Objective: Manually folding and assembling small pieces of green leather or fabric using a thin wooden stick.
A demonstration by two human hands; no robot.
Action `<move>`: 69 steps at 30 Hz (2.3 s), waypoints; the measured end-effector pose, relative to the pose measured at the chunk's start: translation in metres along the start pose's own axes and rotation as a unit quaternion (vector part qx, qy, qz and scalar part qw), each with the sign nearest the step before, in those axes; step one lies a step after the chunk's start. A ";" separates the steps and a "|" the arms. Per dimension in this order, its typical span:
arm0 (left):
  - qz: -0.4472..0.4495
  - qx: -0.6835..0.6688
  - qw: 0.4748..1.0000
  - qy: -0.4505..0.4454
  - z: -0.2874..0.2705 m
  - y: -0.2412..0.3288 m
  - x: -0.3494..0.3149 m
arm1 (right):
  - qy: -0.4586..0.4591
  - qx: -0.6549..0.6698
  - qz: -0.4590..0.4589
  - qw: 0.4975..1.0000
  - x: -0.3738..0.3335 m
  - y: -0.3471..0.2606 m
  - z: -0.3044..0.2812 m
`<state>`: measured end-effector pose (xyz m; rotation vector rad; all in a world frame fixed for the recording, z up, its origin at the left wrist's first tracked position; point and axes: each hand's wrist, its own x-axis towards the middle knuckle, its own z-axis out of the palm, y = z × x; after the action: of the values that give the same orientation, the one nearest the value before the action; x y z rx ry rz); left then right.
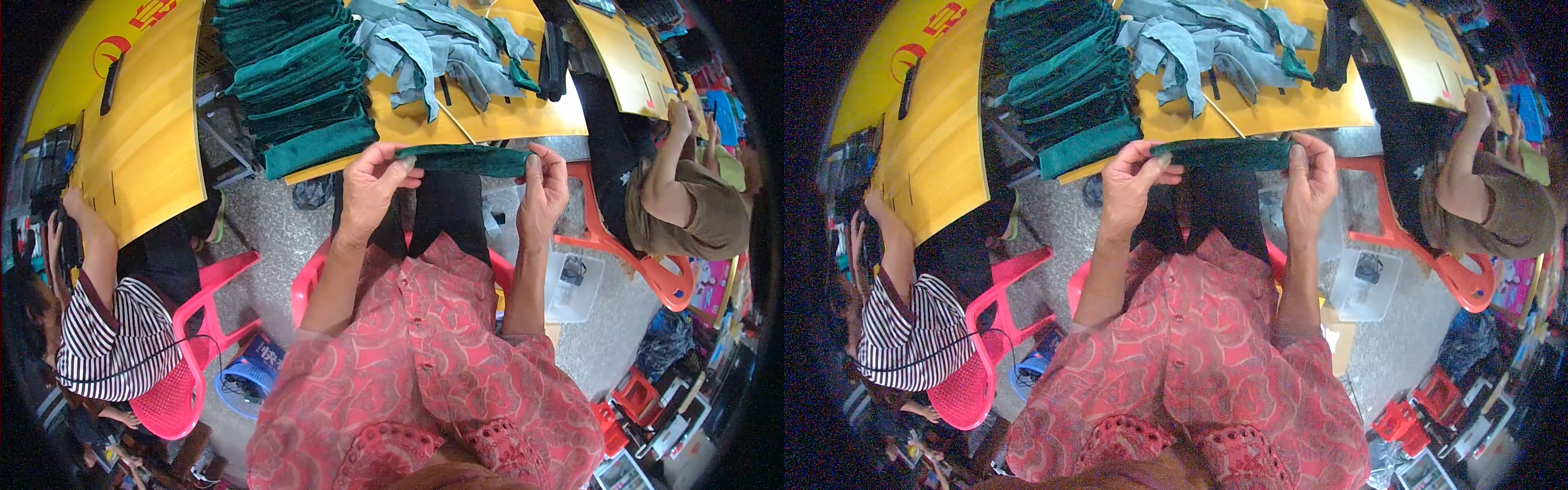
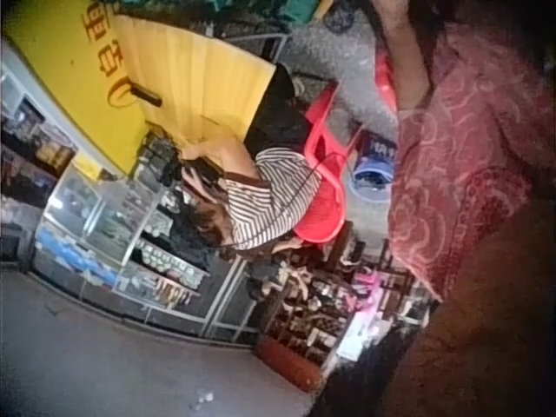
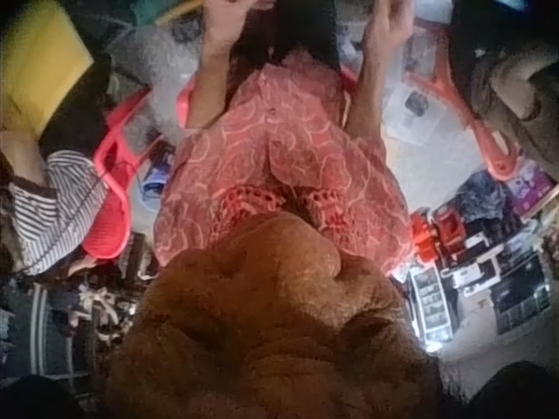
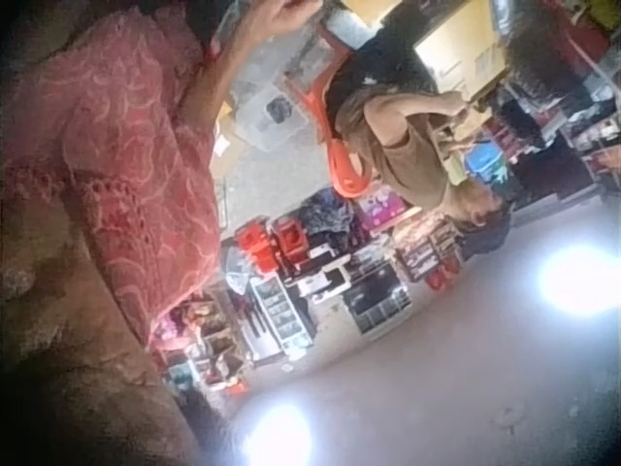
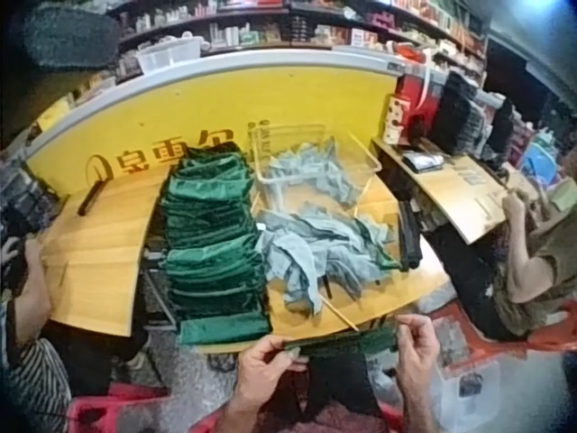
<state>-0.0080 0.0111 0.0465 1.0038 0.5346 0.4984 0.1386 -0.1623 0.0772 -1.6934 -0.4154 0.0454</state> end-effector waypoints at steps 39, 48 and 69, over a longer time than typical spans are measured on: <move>0.079 0.202 0.975 -0.048 0.016 -0.008 -0.001 | -0.192 0.152 0.220 0.944 -0.024 -0.017 0.062; 0.020 0.274 0.950 -0.151 0.005 -0.006 0.011 | -0.041 0.196 0.173 0.964 -0.020 0.004 0.064; 0.001 0.147 0.984 -0.102 0.002 -0.014 0.014 | -0.155 -0.126 -0.070 0.977 0.014 0.013 0.056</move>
<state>0.0063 0.0122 0.0326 1.3224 0.4308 0.3167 0.1404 -0.1066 0.0576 -1.9074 -0.8007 0.1597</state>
